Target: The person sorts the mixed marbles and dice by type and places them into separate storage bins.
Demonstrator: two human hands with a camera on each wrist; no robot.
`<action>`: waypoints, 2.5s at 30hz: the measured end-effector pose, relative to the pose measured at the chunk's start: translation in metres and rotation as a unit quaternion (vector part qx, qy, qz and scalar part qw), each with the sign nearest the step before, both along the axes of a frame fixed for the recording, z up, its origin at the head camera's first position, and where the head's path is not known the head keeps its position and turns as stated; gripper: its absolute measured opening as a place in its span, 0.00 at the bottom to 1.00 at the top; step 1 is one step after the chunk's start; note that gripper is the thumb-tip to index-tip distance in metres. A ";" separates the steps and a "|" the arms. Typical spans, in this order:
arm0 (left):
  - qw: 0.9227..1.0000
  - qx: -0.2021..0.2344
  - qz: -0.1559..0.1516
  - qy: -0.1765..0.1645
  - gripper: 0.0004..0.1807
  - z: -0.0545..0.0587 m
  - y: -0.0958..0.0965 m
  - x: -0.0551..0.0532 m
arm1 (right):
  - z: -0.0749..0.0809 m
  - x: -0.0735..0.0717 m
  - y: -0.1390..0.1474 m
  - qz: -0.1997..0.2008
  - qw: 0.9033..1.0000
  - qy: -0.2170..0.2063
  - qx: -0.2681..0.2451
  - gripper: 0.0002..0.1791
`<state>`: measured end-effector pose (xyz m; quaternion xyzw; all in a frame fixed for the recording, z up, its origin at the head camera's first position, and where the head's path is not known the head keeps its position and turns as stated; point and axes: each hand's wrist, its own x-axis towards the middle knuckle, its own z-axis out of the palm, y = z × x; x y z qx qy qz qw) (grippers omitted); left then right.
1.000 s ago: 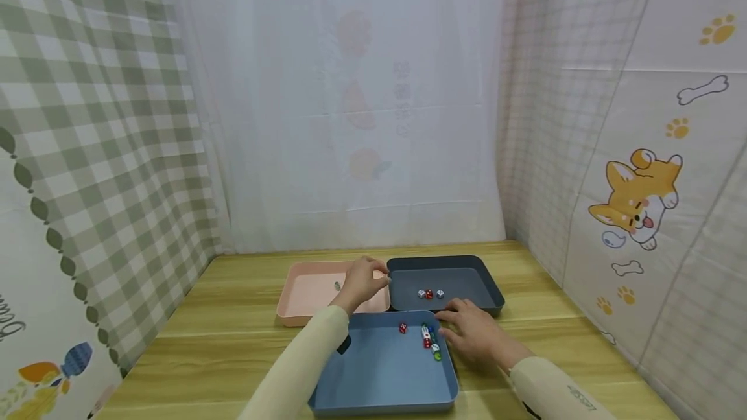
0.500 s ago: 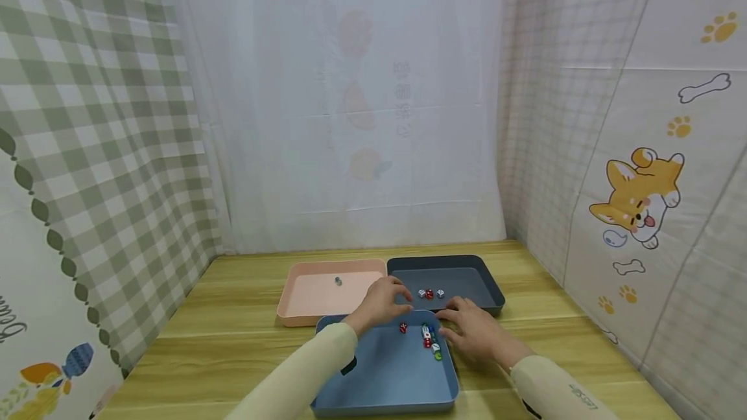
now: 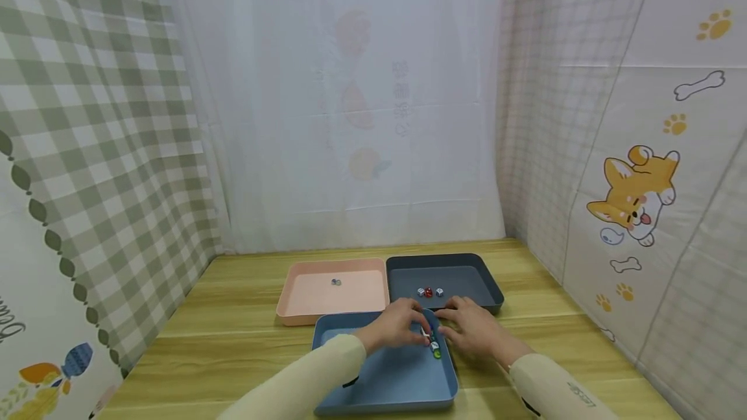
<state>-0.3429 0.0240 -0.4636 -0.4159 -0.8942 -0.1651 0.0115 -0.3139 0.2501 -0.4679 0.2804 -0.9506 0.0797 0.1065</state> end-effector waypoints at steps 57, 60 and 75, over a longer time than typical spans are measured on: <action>0.999 -0.001 0.032 0.031 0.06 0.003 -0.006 -0.002 | 0.000 0.002 0.004 0.008 1.000 0.017 0.003 0.20; 0.998 0.014 0.057 0.011 0.06 0.010 -0.012 -0.007 | -0.001 0.001 0.001 0.012 1.000 0.020 -0.003 0.20; 0.968 0.191 0.149 -0.068 0.04 0.034 -0.047 -0.048 | -0.001 0.002 0.000 0.011 1.000 0.028 0.000 0.20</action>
